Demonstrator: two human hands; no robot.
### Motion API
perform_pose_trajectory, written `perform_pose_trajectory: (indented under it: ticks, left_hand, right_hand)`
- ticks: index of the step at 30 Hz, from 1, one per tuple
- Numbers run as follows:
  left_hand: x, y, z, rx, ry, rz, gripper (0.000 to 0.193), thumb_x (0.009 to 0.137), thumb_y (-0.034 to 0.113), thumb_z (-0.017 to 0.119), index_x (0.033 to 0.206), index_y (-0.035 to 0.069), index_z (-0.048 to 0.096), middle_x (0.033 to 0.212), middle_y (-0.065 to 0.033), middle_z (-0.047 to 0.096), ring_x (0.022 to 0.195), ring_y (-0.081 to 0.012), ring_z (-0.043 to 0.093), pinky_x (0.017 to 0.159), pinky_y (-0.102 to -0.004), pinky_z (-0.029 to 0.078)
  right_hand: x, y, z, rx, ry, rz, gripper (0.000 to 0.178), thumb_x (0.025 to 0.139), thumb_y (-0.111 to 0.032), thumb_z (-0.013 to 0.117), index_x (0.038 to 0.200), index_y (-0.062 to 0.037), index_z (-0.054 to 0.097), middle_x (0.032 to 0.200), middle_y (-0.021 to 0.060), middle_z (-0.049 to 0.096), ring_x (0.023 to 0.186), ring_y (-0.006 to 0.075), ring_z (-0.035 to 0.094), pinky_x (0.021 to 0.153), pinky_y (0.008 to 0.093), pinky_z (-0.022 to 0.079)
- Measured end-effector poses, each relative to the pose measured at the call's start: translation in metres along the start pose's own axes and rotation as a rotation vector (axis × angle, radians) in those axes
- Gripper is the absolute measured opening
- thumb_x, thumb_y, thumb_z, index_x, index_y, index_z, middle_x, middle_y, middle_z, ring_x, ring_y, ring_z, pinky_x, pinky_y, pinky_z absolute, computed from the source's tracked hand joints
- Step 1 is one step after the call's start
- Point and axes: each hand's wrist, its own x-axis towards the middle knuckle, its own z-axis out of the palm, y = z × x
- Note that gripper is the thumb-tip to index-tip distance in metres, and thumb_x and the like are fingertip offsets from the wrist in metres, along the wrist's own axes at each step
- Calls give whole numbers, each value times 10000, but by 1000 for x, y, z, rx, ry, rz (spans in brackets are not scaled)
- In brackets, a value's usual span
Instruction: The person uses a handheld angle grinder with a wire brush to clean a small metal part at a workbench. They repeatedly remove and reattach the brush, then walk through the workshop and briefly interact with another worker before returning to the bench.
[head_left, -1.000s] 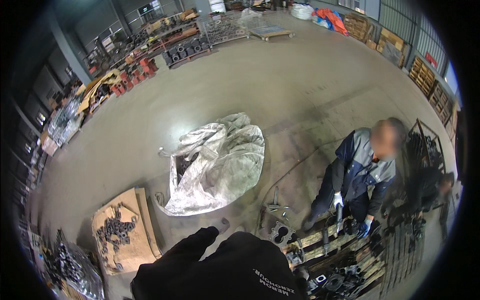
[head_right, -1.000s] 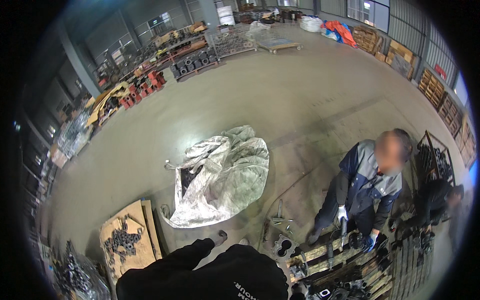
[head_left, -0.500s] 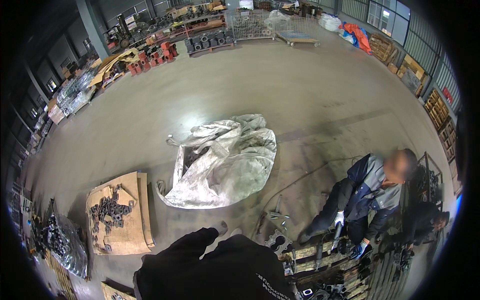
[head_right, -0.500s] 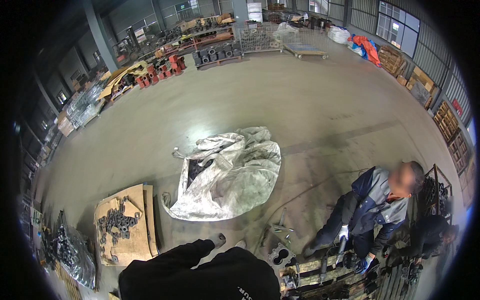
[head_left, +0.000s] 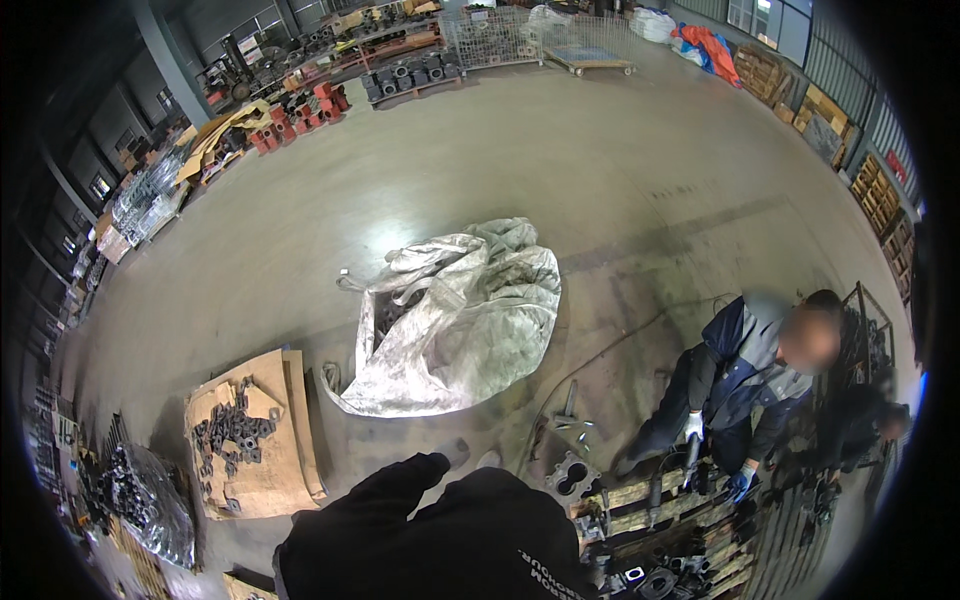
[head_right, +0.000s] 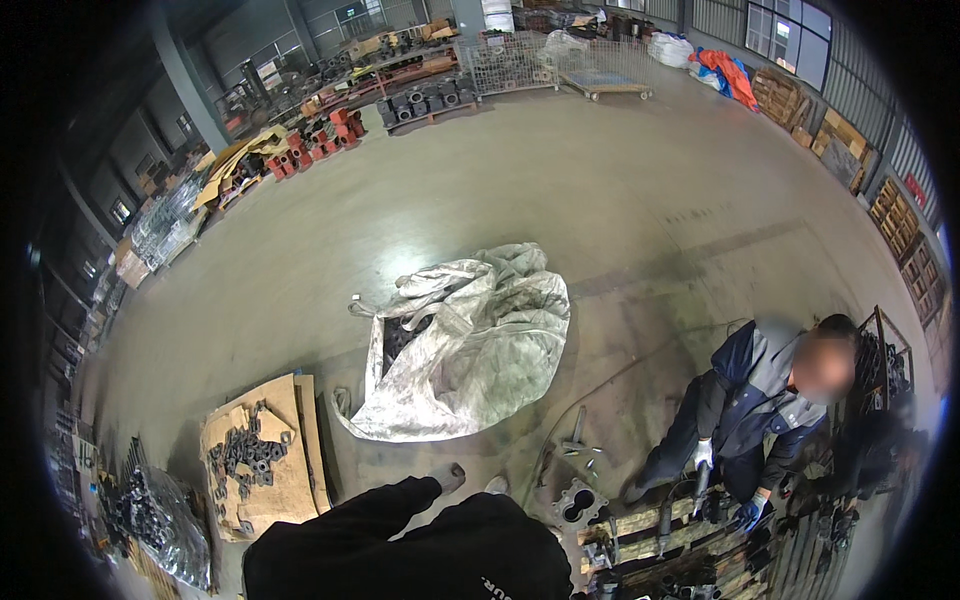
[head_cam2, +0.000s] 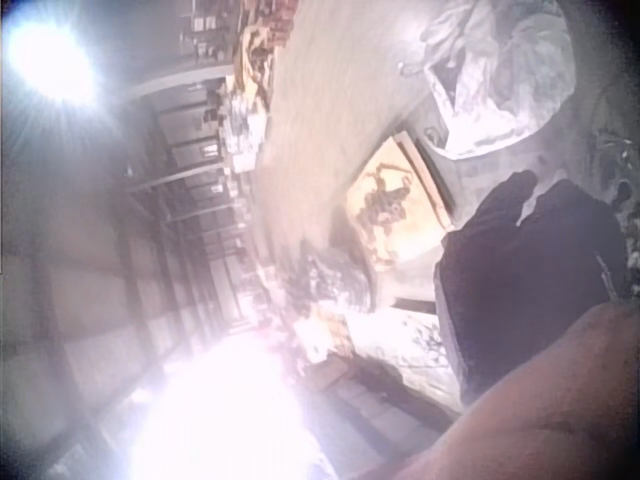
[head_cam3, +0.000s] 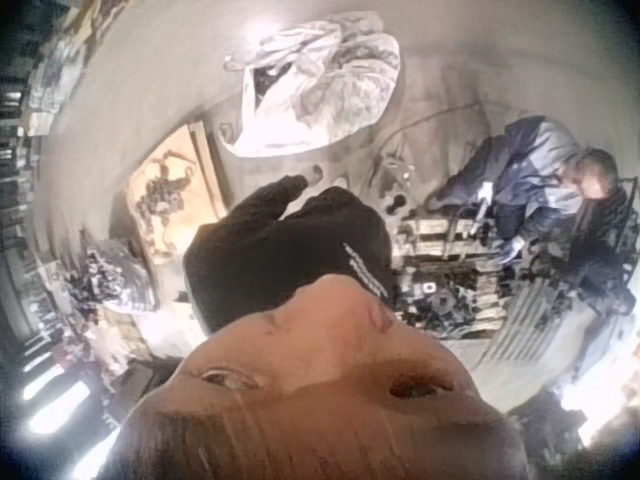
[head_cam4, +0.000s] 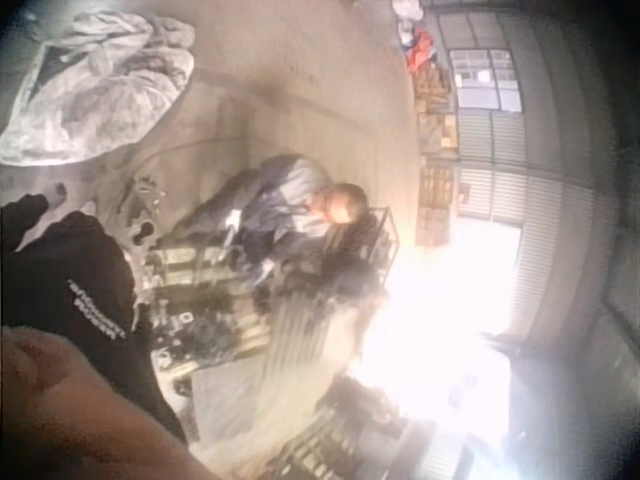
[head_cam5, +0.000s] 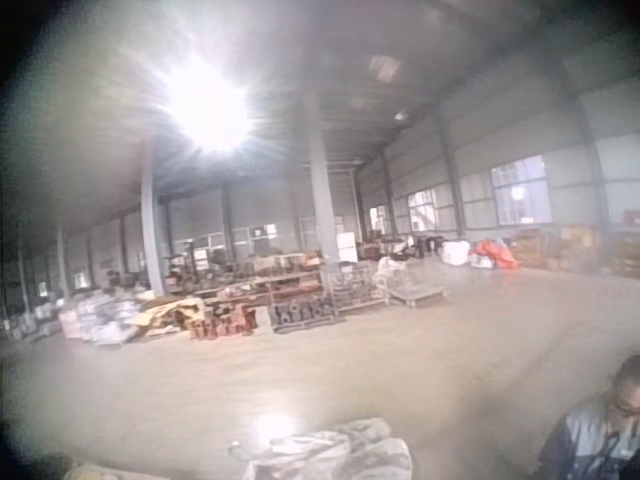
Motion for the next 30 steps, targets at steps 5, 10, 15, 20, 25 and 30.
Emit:
perform_pose_trajectory:
  ticks: [5, 10, 15, 20, 25, 30]
  left_hand:
    - [16, -19, 2, 126, -74, 62, 243, 839, 266, 609, 877, 35, 675, 785, -114, 670, 721, -242, 637, 670, -366, 521]
    - [37, -52, 0, 111, 91, 313, 125, 860, 120, 635, 785, 21, 654, 693, -69, 624, 614, -222, 587, 558, -332, 479]
    - [36, -41, -13, -510, -203, -83, 100, 887, 77, 603, 977, 34, 606, 740, -49, 582, 531, -141, 537, 470, -279, 453]
    - [20, -15, -37, -219, -187, -93, 89, 869, 83, 623, 948, 41, 635, 725, -52, 602, 551, -158, 571, 489, -289, 468]
    - [42, -2, -45, -242, -260, -7, 86, 823, -3, 575, 782, 72, 566, 638, -25, 517, 491, -143, 481, 419, -292, 409]
    - [61, 11, -20, -432, -115, -74, 36, 861, 23, 569, 870, 58, 571, 671, -37, 529, 482, -154, 508, 410, -290, 427]
  right_hand:
    - [-20, 27, 25, 92, 22, 11, 50, 869, -189, 552, 874, -142, 569, 744, 103, 530, 682, 280, 561, 571, 436, 449]
    - [-77, 76, 67, -329, 127, -293, 52, 891, -139, 529, 841, -130, 539, 687, 97, 498, 619, 271, 540, 518, 431, 433]
    - [-99, 55, 71, 1172, 273, 267, 64, 919, -80, 519, 964, -97, 561, 637, 77, 467, 558, 257, 532, 466, 416, 416]
    - [-94, 38, 83, 1625, 491, 517, 104, 940, -166, 483, 951, -117, 574, 644, 103, 496, 535, 282, 505, 480, 421, 413]
    - [-57, 83, 143, 1551, 307, 550, 123, 897, -188, 532, 935, -120, 627, 717, 123, 612, 632, 277, 613, 563, 446, 499]
    - [-34, 117, 151, 404, 8, 204, 173, 897, -252, 528, 934, -183, 682, 875, 71, 673, 857, 242, 646, 719, 410, 526]
